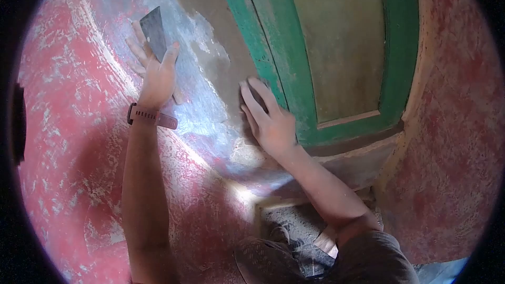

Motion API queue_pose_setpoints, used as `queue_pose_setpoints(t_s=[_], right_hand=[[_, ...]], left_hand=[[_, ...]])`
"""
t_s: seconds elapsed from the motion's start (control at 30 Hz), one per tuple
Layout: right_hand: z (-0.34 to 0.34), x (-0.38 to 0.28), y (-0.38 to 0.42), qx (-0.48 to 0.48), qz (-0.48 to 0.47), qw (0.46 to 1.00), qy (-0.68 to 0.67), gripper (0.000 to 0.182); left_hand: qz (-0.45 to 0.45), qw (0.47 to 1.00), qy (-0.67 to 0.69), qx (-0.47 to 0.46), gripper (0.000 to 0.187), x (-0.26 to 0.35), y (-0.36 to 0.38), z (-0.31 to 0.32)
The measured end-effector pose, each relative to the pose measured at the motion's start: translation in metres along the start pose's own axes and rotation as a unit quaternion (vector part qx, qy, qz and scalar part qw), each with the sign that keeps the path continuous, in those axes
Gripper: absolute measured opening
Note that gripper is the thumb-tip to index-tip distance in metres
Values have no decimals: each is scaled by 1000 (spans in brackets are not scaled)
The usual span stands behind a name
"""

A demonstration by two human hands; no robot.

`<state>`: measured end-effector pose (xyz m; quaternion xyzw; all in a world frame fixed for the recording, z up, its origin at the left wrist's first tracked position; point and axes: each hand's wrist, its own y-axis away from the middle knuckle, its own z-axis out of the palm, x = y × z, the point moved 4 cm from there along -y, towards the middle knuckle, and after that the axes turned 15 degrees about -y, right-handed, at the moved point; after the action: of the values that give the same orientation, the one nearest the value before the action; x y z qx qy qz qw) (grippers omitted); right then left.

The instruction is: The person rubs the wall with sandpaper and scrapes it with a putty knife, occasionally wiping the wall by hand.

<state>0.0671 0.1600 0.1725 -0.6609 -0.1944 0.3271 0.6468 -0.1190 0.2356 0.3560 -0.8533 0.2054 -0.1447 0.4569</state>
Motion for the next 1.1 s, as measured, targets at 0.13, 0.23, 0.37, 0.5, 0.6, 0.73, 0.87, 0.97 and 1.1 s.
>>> queue_pose_setpoints(t_s=[0.13,0.23,0.37,0.5,0.6,0.73,0.87,0.97,1.1], right_hand=[[-4,8,60,-30,-23,999,14,48],[1,6,28,-34,-75,997,8,48],[16,0,-35,-15,-137,990,23,46],[20,9,4,-49,-151,987,29,46],[8,2,38,-157,-153,975,36,46],[6,-4,-13,-97,-171,979,53,45],[17,-1,-34,-33,-178,982,62,42],[7,2,22,-109,-160,980,49,41],[8,8,15,-118,-168,977,51,41]], left_hand=[[45,998,-17,45,86,-3,-3,4],[68,995,-42,66,87,-7,-4,7],[67,992,-66,81,87,-7,-6,11],[64,992,-86,73,86,-5,-4,9],[68,990,-106,64,86,-1,-3,7],[68,990,-85,89,87,-4,-5,11],[62,991,-94,77,88,-5,-4,14],[57,991,-94,70,87,-4,-5,12],[55,992,-92,72,87,-5,-5,10]])
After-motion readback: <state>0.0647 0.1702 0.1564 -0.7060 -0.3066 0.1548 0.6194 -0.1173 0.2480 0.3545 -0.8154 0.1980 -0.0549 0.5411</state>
